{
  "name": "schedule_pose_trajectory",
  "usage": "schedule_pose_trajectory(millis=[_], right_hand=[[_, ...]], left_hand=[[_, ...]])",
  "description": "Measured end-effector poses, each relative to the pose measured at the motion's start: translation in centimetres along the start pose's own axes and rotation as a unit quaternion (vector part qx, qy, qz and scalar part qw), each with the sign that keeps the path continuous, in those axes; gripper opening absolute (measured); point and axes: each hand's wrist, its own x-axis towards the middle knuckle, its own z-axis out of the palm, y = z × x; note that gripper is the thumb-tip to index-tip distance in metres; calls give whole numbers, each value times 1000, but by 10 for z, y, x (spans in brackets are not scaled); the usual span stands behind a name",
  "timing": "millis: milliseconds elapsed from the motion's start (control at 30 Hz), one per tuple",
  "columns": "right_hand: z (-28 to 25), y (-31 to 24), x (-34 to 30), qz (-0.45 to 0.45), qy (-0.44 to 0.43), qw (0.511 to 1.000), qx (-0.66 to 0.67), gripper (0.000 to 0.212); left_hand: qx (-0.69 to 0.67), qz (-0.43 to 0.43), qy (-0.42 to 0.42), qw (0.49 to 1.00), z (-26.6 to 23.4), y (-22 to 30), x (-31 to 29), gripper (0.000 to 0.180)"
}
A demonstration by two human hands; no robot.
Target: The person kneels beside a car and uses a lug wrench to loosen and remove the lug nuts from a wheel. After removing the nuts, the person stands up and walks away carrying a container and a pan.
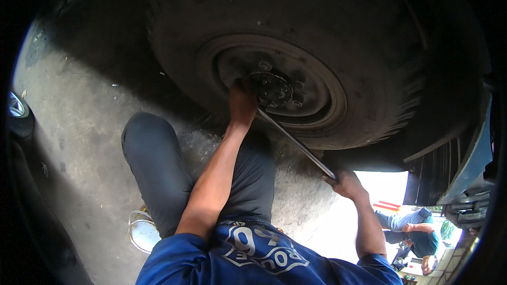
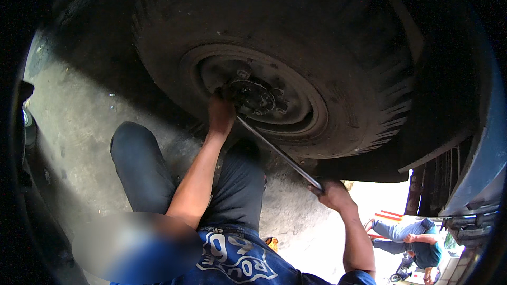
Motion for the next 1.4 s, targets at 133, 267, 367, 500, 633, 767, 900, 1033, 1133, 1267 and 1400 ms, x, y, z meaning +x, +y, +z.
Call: schedule_pose_trajectory(millis=[133, 267, 367, 500, 633, 767, 900, 1033, 1133, 1267, 1400], right_hand=[[64, 4, 49, 25, -43, 994, 102, 52], [90, 15, 77, -52, -10, 990, 134, 50], [101, 27, 95, -113, 26, 986, 124, 46], [134, 37, 119, -195, 49, 968, 150, 39], [179, 31, 147, -245, 91, 946, 190, 32], [214, 21, 173, -247, 124, 944, 181, 29], [244, 8, 196, -352, 207, 895, 182, 20], [255, 2, 209, -292, 174, 910, 235, 24], [233, -2, 201, -285, 210, 935, 1, 37], [181, -4, 154, -101, 62, 978, 172, 43], [134, 5, 80, -20, 7, 987, 159, 51]], left_hand=[[30, -35, 23, 999, -2, 18, -2, 35], [13, -118, -3, 993, -3, 25, -2, 38], [19, -84, 7, 996, -3, 25, -5, 34], [31, -53, 40, 997, -6, 29, -11, 30], [32, -29, 35, 998, -7, 34, -13, 23], [7, -32, 35, 999, -7, 31, -11, 24], [110, 61, 6, 992, -8, 23, -12, 22], [115, 31, -17, 993, -10, 24, -13, 22], [63, -7, -19, 998, -13, 32, -11, 24], [28, 5, 20, 999, -24, 42, -14, 28], [5, -53, -4, 999, -23, 30, -19, 30]])
